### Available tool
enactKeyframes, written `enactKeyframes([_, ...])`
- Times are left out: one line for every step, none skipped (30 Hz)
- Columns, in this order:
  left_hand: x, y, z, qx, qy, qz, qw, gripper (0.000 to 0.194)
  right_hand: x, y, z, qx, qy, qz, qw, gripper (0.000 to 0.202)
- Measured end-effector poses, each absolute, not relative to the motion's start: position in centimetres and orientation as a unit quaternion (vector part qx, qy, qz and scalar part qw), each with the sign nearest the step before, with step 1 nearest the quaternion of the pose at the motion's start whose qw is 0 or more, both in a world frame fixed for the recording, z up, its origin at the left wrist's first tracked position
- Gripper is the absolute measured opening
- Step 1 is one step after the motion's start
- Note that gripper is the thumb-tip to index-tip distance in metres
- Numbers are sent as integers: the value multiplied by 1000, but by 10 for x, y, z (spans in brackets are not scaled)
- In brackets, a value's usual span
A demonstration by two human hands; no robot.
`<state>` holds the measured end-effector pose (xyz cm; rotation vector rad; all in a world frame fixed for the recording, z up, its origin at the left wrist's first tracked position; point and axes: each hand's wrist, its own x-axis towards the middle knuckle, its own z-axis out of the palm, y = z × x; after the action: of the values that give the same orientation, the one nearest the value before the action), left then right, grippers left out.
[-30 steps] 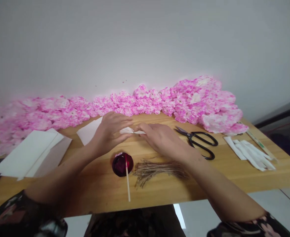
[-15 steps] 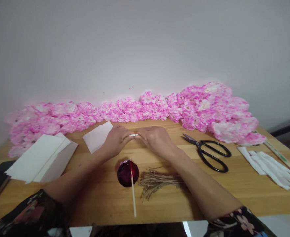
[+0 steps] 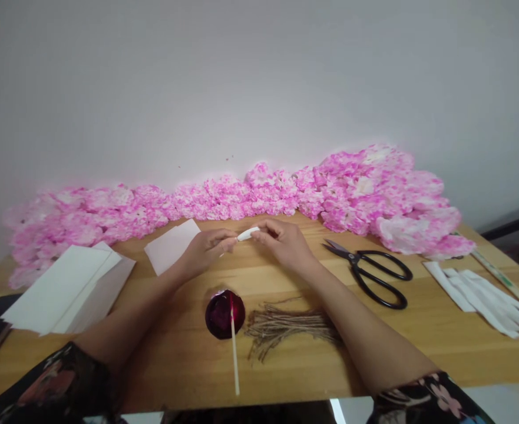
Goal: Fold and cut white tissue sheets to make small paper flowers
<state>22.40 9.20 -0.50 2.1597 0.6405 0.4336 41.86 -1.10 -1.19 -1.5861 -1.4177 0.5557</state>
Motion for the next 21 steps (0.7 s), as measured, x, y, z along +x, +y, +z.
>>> enactKeyframes([225,92,-5,829,248,175,471,36,417,-12,-12,-641,-577,227,452,22])
enactKeyframes([226,92,-5,798,241,175,524,38,416,-12,-11,-641,-578,228,450,21])
enactKeyframes([227,93,-5,769,238,172,568,40,414,-13,-11,-641,-578,229,450,21])
enactKeyframes([228,93,-6,742,238,165,604,43,412,-13,-11,-640,-577,231,453,21])
enactKeyframes([229,93,-7,720,238,160,633,45,411,-13,-10,-635,-574,235,460,21])
enactKeyframes([230,94,-9,700,238,158,655,47,409,-13,-10,-627,-568,244,474,21])
enactKeyframes([230,94,-10,683,235,160,673,49,408,-12,-10,-615,-559,259,492,22])
enactKeyframes([231,94,-11,668,230,165,688,50,407,-12,-11,-602,-546,278,513,27])
enactKeyframes([231,94,-12,656,224,175,699,51,406,-11,-11,-588,-530,300,533,34])
enactKeyframes([231,95,-13,647,217,184,707,51,405,-10,-12,-574,-515,324,548,42])
enactKeyframes([231,95,-13,641,213,193,712,50,405,-10,-13,-564,-502,344,558,47])
enactKeyframes([231,95,-14,637,210,198,715,49,405,-9,-13,-558,-493,359,562,47])
enactKeyframes([232,95,-14,634,210,201,716,48,405,-9,-14,-555,-490,366,563,43])
enactKeyframes([232,95,-14,632,212,202,718,47,405,-8,-14,-556,-491,367,561,36])
enactKeyframes([232,95,-14,628,215,202,720,47,405,-8,-14,-560,-493,362,559,30])
enactKeyframes([233,94,-15,624,218,201,723,47,405,-9,-13,-564,-495,355,557,26])
enactKeyframes([233,94,-15,619,222,201,726,48,405,-9,-12,-568,-496,348,557,24])
enactKeyframes([234,94,-16,615,227,200,728,49,404,-9,-10,-571,-496,342,557,23])
enactKeyframes([234,94,-16,612,231,199,729,50,404,-10,-9,-573,-496,338,558,23])
enactKeyframes([235,94,-17,611,235,197,729,51,403,-10,-8,-575,-497,333,558,23])
enactKeyframes([235,94,-18,612,238,196,728,52,403,-11,-7,-578,-498,328,557,23])
